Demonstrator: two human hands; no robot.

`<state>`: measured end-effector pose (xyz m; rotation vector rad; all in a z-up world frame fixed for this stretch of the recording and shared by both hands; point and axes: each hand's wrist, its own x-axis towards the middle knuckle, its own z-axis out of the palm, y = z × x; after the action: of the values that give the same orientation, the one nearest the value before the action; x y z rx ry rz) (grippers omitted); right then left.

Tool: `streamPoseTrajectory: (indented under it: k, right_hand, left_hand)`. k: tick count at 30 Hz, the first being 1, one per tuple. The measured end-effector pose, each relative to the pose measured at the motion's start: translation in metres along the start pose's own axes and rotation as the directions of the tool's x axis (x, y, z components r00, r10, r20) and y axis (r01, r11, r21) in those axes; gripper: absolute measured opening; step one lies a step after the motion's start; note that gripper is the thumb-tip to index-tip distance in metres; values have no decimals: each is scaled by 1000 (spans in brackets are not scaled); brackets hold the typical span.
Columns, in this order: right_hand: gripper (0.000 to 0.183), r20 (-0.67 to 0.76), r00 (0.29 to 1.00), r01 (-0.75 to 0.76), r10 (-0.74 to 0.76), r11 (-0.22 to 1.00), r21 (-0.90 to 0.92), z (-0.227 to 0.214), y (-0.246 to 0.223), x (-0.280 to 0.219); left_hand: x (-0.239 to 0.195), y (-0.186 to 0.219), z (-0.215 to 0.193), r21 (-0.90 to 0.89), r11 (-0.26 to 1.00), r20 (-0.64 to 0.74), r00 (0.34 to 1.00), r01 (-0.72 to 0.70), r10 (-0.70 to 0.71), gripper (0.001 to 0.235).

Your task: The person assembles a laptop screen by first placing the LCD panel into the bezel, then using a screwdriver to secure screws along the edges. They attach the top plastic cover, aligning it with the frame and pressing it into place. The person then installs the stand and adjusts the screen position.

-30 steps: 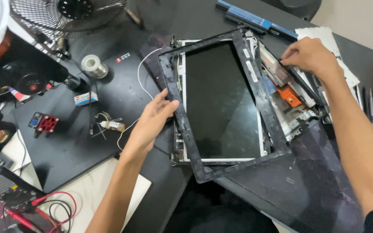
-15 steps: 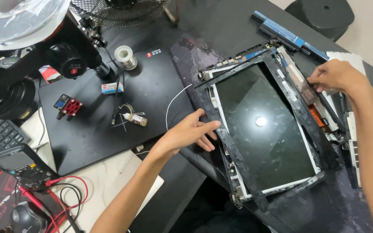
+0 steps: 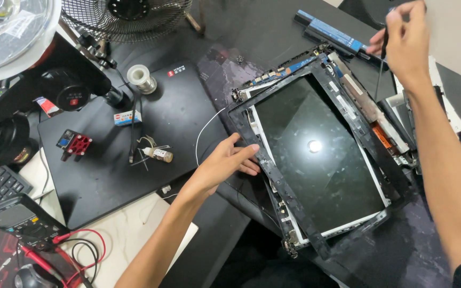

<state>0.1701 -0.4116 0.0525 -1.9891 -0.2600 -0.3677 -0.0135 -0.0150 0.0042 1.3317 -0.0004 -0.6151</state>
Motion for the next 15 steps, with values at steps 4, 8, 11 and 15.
streamPoseTrajectory:
  k: [4, 8, 11, 15]
  right_hand:
    - [18, -170, 982, 135, -81, 931, 339, -18, 7, 0]
    - [24, -115, 993, 93, 3, 571, 816, -38, -32, -43]
    - [15, -114, 989, 60, 98, 439, 896, -31, -59, -82]
    - [18, -51, 977, -2, 208, 244, 970, -3, -97, -120]
  left_hand:
    - [5, -5, -6, -60, 997, 3, 999, -54, 55, 83]
    - [6, 3, -5, -179, 973, -54, 989, -145, 138, 66]
    - [7, 9, -5, -275, 937, -86, 976, -217, 201, 63]
    - [-1, 23, -1, -307, 904, -110, 955, -296, 275, 55]
